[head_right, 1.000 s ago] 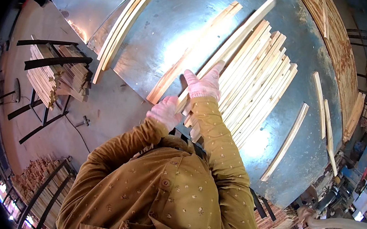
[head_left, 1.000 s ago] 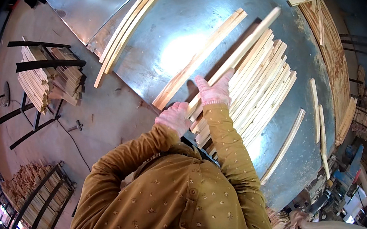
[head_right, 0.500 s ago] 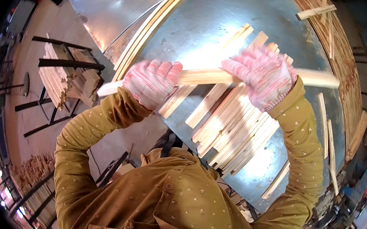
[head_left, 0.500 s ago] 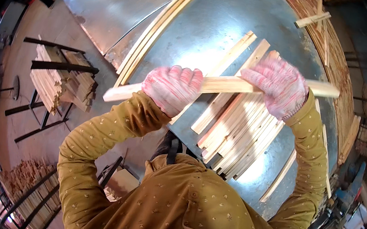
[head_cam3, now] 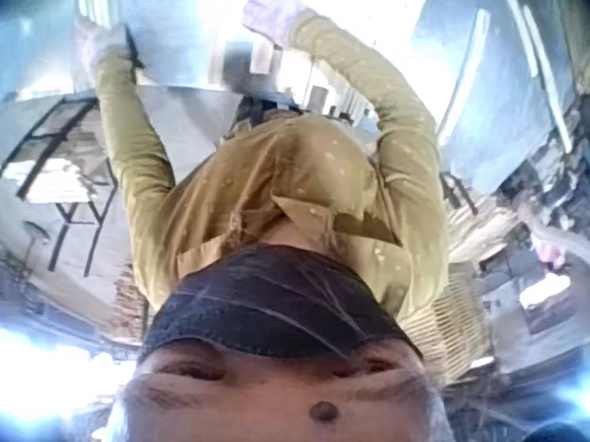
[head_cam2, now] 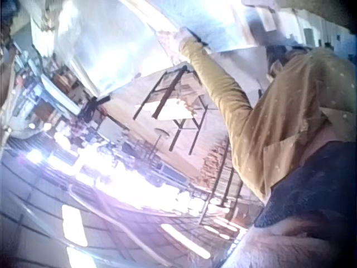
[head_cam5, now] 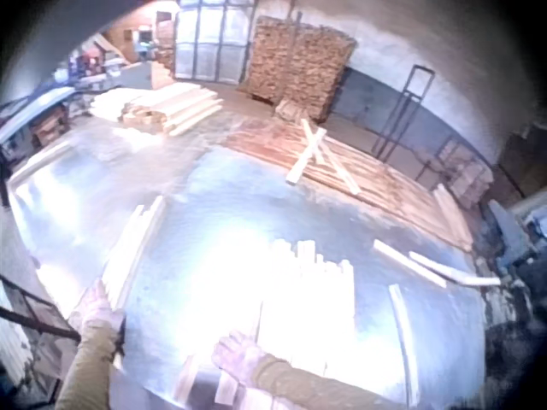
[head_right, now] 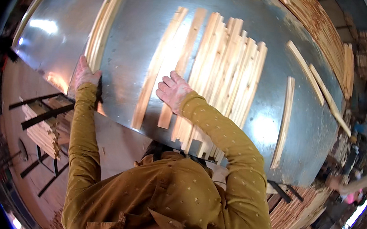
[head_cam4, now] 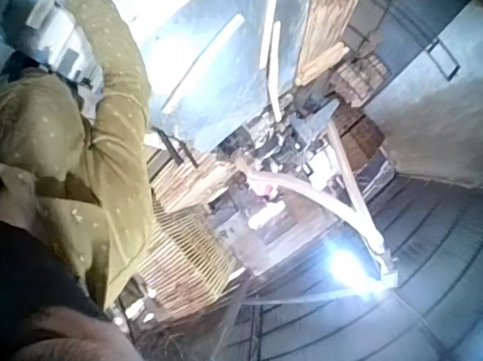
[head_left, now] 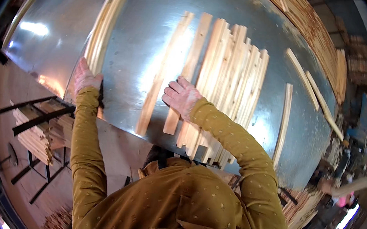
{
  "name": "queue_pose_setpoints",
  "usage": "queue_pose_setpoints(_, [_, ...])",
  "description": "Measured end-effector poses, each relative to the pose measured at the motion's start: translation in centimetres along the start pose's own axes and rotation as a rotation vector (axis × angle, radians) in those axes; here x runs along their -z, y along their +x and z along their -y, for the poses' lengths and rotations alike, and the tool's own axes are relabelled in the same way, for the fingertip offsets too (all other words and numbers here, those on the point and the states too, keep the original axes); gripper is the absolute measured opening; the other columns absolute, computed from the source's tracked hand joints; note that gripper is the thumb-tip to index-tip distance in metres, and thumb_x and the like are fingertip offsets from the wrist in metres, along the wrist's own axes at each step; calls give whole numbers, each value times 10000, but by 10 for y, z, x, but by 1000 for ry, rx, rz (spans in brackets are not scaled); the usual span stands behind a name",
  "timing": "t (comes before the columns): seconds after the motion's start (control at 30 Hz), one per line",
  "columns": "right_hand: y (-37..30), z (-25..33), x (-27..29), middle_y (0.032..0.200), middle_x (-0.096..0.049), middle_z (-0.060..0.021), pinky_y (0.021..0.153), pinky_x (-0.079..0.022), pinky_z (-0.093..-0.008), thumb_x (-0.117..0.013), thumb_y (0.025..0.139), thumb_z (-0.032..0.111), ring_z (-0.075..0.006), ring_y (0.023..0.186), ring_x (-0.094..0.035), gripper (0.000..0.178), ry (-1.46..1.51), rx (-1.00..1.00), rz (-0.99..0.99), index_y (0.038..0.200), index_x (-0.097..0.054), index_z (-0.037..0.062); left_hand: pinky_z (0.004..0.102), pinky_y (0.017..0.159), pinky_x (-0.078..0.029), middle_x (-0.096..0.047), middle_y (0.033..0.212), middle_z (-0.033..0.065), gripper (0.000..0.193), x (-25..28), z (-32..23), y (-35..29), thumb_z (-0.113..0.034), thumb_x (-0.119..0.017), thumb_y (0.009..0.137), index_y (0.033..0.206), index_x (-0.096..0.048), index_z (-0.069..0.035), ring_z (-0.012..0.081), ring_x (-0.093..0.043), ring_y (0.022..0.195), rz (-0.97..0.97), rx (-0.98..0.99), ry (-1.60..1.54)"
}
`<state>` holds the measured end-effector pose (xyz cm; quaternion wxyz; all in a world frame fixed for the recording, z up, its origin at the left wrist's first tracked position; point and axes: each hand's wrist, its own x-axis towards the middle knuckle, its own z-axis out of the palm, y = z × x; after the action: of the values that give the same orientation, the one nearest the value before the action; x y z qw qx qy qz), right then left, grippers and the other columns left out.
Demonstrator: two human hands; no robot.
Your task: The person sorts and stacks thin wooden planks on a metal table. They repeatedly pick up planks, inspect them, and arrange them into neat piles, occasionally moving stacks to different locations on the table.
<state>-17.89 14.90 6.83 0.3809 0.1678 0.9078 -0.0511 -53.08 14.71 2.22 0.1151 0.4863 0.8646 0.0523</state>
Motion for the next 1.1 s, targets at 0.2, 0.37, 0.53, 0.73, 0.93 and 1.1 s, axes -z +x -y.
queue_pose_setpoints(0.2, [-14,-10,-17,1651,-130,-56,1241,-96,-517,-369,1019,343,-249,1523,-110,581,34,-120,90,1561,-220,197,533,1166,-285,-308,1556,227,815,-25,-49,-45,-424,-655,895,1523,-267,-79,393,-325,1428,-303,-402,99])
queue_pose_setpoints(0.37, [-60,-20,-26,1648,-176,-1,1248,-30,-496,-412,988,351,-220,1524,-132,584,227,-250,23,1549,-271,272,526,1212,-138,-340,1555,197,777,-81,-142,-124,-552,-497,948,1507,-340,-36,378,-270,1461,141,-463,173])
queue_pose_setpoints(0.53, [-111,-31,-108,1491,-449,-115,1175,-299,-456,-484,959,346,-300,1364,-439,523,765,-726,-346,1446,-450,156,496,1214,-158,-386,1521,202,723,-123,-168,-134,-518,-486,959,1466,-401,-8,388,-309,1435,145,-779,-290])
queue_pose_setpoints(0.73, [-133,59,-227,1287,-572,-238,1015,-460,-442,-459,978,471,-392,1197,-559,587,1281,-1631,-576,1371,-496,37,456,1160,-299,-457,1452,223,699,-97,-203,-153,-422,-618,918,1448,-419,-12,407,-381,1375,333,-433,-511])
queue_pose_setpoints(0.93, [-150,56,-220,1336,-540,-236,1015,-457,-442,-425,977,502,-393,1214,-549,609,1305,-1118,-333,1429,-452,94,454,1076,-411,-451,1434,263,711,-108,-216,-144,-399,-579,934,1484,-351,-11,414,-455,1308,359,-257,-411])
queue_pose_setpoints(1.1, [-234,42,-270,1596,-258,-203,1216,-180,-432,-395,972,575,-298,1475,-267,745,1109,-1733,-420,1553,-264,127,474,1051,-444,-530,1357,259,643,-109,-213,-141,-405,-578,941,1427,-436,-9,425,-517,1236,-44,-599,-40])
